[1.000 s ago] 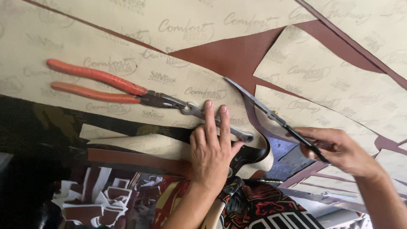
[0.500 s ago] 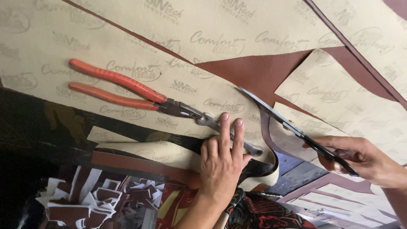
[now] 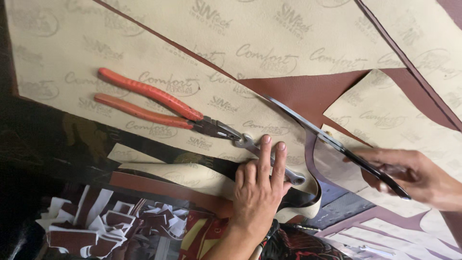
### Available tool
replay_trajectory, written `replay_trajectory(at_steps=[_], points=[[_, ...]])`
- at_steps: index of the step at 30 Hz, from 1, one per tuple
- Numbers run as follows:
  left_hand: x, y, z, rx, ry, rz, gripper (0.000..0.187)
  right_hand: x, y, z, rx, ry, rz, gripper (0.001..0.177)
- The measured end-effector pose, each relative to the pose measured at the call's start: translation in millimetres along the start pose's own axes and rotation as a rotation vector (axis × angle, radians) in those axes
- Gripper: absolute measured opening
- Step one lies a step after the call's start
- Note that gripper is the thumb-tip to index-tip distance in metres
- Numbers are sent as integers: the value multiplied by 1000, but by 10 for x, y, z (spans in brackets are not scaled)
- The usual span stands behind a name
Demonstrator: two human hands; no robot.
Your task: The person cuts strips of brown leather using scissors and a metal ruler as a guide. They align the ruler on the leather, cut along the edge, and then fold and stack the resulting strips on the workbench.
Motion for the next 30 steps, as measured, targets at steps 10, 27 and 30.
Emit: replay_trajectory(at_steps=[10, 27, 30], points=[[218, -9, 28, 22, -30, -205, 100, 35, -598, 84, 28, 24, -79, 69], [1659, -1986, 854, 150, 719, -141, 41, 189, -465, 315, -243, 185, -181, 55], [1728, -2015, 902, 145, 755, -142, 41, 98, -569, 448, -171, 147, -162, 59]])
Point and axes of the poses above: each hand's wrist, its own z-axis towards the middle knuckle, its own x-axis out of the back of the hand, y = z × x, the point moved 10 cm from there along z, towards the middle knuckle, and after that the axes turned 6 degrees about x, right-handed, at the moved point
